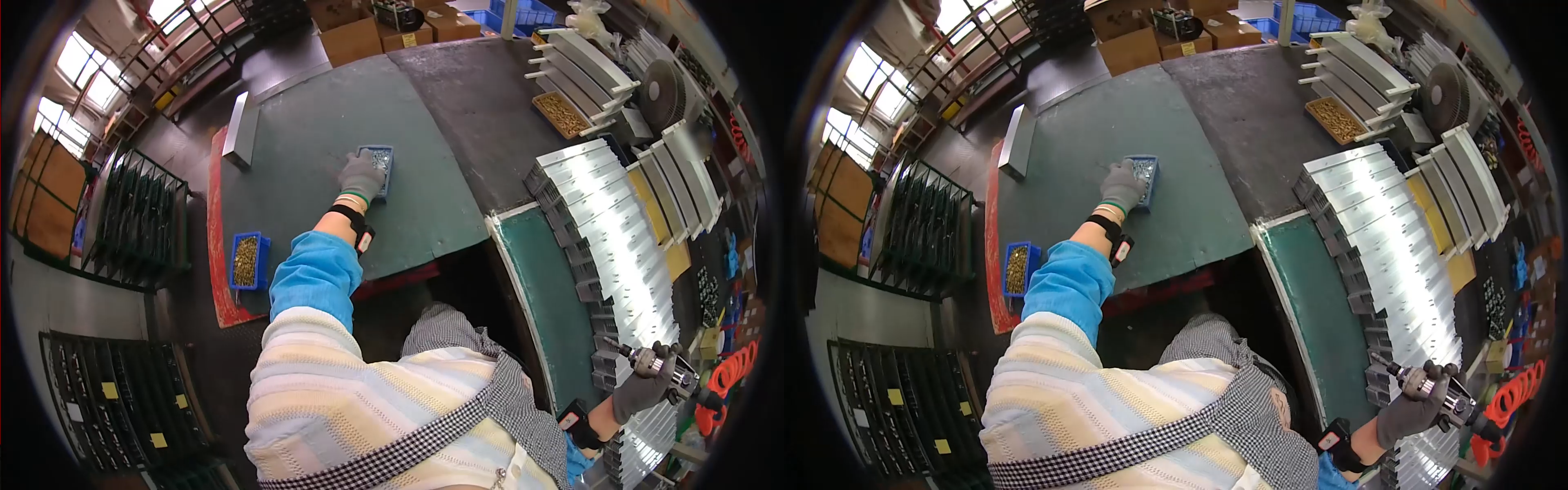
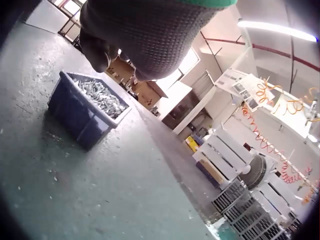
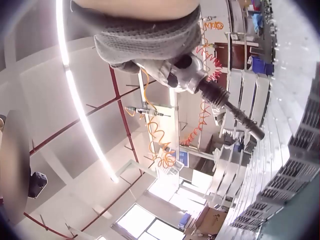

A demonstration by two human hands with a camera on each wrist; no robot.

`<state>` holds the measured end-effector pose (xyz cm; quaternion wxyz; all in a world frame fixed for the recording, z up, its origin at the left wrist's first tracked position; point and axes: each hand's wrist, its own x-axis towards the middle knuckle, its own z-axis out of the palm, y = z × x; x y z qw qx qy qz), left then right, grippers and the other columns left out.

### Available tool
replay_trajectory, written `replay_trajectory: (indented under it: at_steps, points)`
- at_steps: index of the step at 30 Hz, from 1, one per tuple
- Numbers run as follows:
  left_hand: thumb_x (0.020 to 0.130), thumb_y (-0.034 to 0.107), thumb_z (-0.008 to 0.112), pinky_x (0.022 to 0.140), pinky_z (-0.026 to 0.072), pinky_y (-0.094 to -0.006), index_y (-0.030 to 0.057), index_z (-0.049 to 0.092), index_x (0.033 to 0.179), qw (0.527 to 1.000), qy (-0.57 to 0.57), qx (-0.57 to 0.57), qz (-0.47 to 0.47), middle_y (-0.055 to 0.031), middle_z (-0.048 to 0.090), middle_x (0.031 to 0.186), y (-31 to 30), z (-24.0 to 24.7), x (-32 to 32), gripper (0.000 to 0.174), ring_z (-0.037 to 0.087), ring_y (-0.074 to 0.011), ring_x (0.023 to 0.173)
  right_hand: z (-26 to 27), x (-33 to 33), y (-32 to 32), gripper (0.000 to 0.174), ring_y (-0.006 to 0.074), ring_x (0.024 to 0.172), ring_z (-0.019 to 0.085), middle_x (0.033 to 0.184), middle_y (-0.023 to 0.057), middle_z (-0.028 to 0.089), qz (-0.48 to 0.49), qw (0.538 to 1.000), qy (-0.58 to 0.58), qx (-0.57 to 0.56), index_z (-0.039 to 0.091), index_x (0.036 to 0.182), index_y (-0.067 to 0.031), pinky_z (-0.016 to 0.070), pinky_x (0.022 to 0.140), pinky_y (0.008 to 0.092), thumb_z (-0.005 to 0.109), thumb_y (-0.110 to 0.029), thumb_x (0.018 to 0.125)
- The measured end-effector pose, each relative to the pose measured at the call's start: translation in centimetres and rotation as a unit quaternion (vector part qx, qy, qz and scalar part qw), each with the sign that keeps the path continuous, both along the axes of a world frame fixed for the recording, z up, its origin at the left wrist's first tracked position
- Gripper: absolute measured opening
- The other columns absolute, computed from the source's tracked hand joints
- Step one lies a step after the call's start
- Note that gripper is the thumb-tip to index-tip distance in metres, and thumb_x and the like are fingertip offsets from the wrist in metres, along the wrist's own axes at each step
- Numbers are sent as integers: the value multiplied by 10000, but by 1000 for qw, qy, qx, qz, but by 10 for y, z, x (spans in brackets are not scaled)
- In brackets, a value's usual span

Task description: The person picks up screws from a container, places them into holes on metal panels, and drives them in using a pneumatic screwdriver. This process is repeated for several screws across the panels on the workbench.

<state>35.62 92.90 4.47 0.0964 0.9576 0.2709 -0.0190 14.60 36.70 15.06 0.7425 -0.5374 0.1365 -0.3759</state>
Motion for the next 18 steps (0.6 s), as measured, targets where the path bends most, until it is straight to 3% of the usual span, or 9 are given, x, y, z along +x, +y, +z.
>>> replay_trajectory:
  at_steps: [3,9,12,13,18]
  points:
    - [820,311,573,935,470,-458,161,453,1297,995,91,-18,-35,-185,372,1363,5,2,12,515,531,-369,1151,11,16,26,281,146,822,544,1017,54,537,-15,998,-30,-44,476,1148,-11,461,630,257,520,-47,874]
    - [765,230,621,928,479,-431,170,491,1276,980,137,-17,-141,-170,385,1354,12,15,8,531,538,-356,1143,-3,32,26,263,142,821,553,927,57,567,6,1000,30,-6,518,1134,-9,453,627,251,533,-107,891]
    - [752,207,635,920,483,-426,167,519,1245,980,123,-23,-152,-160,399,1343,15,12,11,508,551,-354,1122,-13,44,26,276,143,818,560,894,60,578,34,996,79,26,535,1145,-8,451,662,247,537,-138,902]
    - [752,220,638,919,482,-419,161,529,1226,981,120,-16,-152,-155,428,1322,16,8,12,490,560,-351,1104,-8,55,46,297,144,815,564,945,67,582,-13,998,56,0,521,1177,-5,460,697,255,537,-111,900]
    - [787,214,610,894,491,-429,157,557,1174,985,117,14,-124,-145,495,1263,16,-7,19,394,590,-356,1052,7,73,83,262,167,797,584,1000,64,579,-4,999,9,-44,499,1147,-34,496,660,281,543,-66,890]
